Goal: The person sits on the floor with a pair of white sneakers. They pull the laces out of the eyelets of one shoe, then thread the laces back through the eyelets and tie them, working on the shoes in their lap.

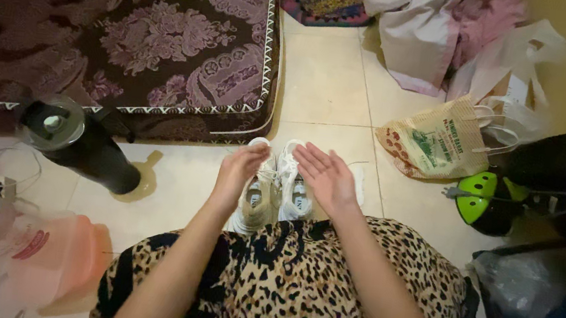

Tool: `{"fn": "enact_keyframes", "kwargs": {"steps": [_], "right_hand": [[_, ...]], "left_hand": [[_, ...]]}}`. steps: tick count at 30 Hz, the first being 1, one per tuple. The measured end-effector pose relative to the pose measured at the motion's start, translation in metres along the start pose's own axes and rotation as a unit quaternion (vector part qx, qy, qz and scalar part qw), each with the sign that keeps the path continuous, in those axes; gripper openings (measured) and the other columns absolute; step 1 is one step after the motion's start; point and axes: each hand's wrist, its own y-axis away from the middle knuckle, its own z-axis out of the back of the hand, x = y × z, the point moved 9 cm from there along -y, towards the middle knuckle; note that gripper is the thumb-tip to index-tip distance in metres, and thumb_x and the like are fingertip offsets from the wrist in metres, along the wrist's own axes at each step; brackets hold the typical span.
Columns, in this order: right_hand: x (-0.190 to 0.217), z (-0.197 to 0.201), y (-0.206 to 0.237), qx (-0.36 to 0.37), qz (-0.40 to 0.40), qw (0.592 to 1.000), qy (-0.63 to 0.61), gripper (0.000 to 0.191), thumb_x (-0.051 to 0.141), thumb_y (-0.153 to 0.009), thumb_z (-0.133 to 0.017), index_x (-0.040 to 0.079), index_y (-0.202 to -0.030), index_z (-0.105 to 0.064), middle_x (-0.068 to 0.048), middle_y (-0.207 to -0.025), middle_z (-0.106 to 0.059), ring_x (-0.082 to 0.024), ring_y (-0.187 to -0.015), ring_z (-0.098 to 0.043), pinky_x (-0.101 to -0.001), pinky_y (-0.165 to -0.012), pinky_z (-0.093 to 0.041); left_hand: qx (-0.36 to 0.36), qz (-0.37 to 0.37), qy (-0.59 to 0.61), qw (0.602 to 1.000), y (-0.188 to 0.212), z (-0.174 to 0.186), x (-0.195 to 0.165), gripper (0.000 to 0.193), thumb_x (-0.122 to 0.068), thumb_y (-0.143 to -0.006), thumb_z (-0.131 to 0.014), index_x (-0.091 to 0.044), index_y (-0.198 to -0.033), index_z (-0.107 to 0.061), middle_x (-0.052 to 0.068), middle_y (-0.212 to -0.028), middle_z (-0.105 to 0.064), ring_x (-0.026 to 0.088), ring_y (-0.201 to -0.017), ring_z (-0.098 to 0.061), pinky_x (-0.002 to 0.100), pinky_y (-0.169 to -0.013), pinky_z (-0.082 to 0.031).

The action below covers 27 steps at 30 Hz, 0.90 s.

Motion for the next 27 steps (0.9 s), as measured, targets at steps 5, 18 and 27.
{"fn": "enact_keyframes", "kwargs": {"steps": [5, 18, 27], "right_hand": [[-0.066, 0.017, -0.043, -0.084, -0.068, 0.972, 0.208, 0.062, 0.019, -0.094, -0.051, -0.012, -0.147, -0.042, -0.023, -0.145, -0.056, -0.029, -0.136, -0.054, -0.0392, -0.116, -0.04], [-0.127, 0.021, -0.066, -0.05, 0.014, 0.714, 0.698, 0.102, 0.015, -0.078, -0.075, -0.012, -0.153, -0.013, -0.041, -0.141, -0.048, -0.046, -0.132, -0.053, -0.0423, -0.108, -0.043], [-0.179, -0.032, -0.088, -0.016, -0.002, 0.742, 0.67, 0.095, 0.012, -0.078, -0.061, -0.016, -0.153, -0.008, -0.041, -0.136, -0.053, -0.043, -0.128, -0.058, -0.0394, -0.107, -0.048]], "left_hand": [[-0.073, -0.088, -0.464, 0.879, -0.025, 0.03, 0.006, 0.056, -0.02, -0.081, -0.063, 0.005, -0.131, -0.062, 0.03, -0.125, -0.066, 0.043, -0.117, -0.063, 0.044, -0.103, -0.047], [0.024, 0.133, -0.55, 0.824, -0.034, 0.048, 0.101, 0.079, -0.011, -0.077, -0.066, 0.011, -0.144, -0.031, 0.037, -0.108, -0.067, 0.049, -0.103, -0.068, 0.051, -0.09, -0.055], [-0.033, 0.156, -0.591, 0.791, -0.021, 0.099, 0.051, 0.05, -0.019, -0.093, -0.056, 0.005, -0.134, -0.045, 0.034, -0.112, -0.068, 0.048, -0.107, -0.068, 0.055, -0.092, -0.052]]}}
